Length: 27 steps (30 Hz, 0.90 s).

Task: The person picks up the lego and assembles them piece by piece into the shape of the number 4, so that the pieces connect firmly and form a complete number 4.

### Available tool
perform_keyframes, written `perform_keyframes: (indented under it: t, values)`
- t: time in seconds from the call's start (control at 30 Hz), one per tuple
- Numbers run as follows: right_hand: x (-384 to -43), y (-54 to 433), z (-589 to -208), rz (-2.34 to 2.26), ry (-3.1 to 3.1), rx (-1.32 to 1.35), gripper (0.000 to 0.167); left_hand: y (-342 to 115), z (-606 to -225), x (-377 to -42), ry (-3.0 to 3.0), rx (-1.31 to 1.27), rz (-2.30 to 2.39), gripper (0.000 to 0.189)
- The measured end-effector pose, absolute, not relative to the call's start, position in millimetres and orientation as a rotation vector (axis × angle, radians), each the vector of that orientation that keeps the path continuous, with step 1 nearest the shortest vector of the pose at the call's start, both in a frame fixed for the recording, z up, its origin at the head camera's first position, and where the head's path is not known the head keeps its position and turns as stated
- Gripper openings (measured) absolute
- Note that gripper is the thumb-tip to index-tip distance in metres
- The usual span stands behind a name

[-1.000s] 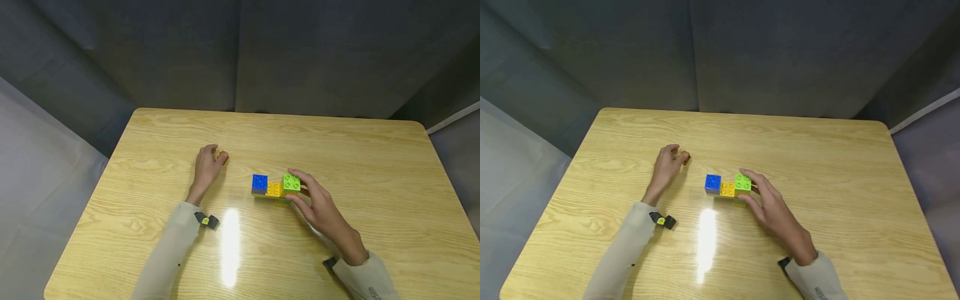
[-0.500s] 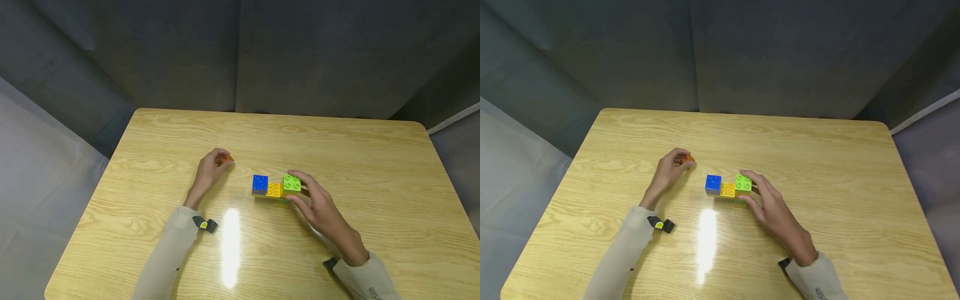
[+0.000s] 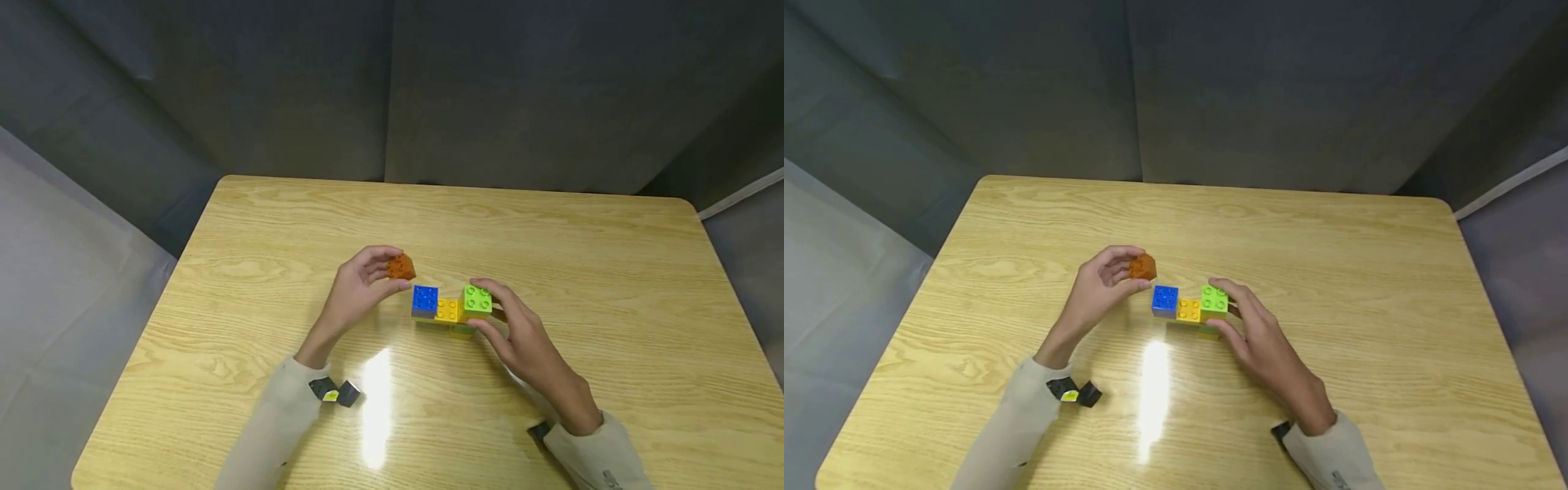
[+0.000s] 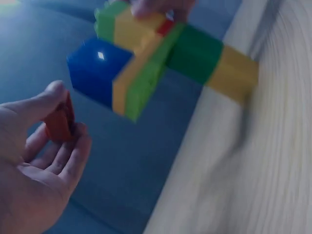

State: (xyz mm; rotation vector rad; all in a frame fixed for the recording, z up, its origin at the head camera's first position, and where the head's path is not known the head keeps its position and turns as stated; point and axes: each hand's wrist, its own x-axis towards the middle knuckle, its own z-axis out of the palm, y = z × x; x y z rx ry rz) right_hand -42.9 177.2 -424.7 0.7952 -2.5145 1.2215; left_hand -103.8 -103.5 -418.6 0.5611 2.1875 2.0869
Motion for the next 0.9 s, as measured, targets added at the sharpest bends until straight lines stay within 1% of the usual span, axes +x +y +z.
perform_keyframes:
  t: [0.17, 0.3, 0.57, 0.73, 0.9]
  values:
    - [-43, 177, -424, 1.236, -2.5, 0.801, 0.076, -94, -407, -93, 2.13, 0.802, 2.124, 0.041]
    - [-43, 177, -424, 1.253, -2.487, 0.813, 0.077, -86, -405, -88, 2.149, 0.887, 2.052, 0.04]
    - [-43, 178, -424, 1.264, -2.481, 0.837, 0.078, -80, -405, -83, 2.196, 0.853, 1.934, 0.046]
    - [-44, 178, -424, 1.257, -2.481, 0.842, 0.077, -79, -407, -80, 2.177, 0.867, 1.931, 0.043]
    - [-44, 178, -424, 1.258, -2.471, 0.848, 0.076, -73, -412, -77, 2.107, 0.847, 2.026, 0.038]
